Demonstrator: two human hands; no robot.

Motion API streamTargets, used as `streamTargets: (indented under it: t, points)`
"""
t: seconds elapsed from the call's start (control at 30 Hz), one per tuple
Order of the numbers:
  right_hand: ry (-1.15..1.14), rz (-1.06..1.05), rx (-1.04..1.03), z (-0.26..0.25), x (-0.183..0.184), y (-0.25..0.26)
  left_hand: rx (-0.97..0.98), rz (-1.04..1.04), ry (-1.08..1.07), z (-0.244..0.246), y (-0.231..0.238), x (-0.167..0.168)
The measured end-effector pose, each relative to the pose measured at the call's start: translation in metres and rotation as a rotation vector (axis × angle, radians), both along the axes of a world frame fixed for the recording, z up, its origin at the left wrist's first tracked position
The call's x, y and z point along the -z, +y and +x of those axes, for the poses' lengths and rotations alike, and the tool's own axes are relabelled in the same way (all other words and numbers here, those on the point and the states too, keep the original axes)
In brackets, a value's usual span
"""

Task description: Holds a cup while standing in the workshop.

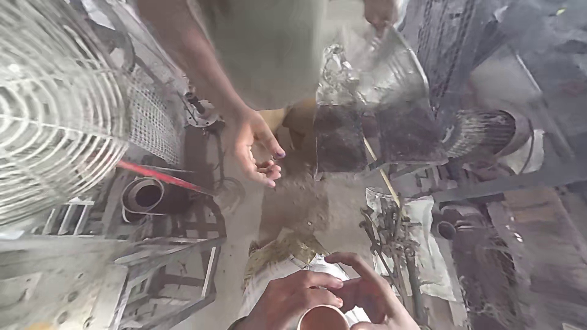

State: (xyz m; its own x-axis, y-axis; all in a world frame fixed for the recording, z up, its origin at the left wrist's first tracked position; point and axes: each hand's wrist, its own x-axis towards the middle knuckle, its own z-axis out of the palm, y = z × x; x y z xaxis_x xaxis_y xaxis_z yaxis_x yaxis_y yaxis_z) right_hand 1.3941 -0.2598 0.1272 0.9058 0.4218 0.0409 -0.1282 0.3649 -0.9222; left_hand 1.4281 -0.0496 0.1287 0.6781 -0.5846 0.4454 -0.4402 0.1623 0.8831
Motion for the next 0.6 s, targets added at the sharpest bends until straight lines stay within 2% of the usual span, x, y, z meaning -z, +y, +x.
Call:
streamTargets:
  t: [0.23,0.6]
  points:
    - [-0.005,0.012,-0.190,0.022,0.000,0.070,-0.138,0.018,0.007,-0.013,0.075,-0.001]
    - [-0.018,0.047,-0.330,0.032,0.008,0.247,-0.356,0.015,-0.034,-0.040,0.243,0.003]
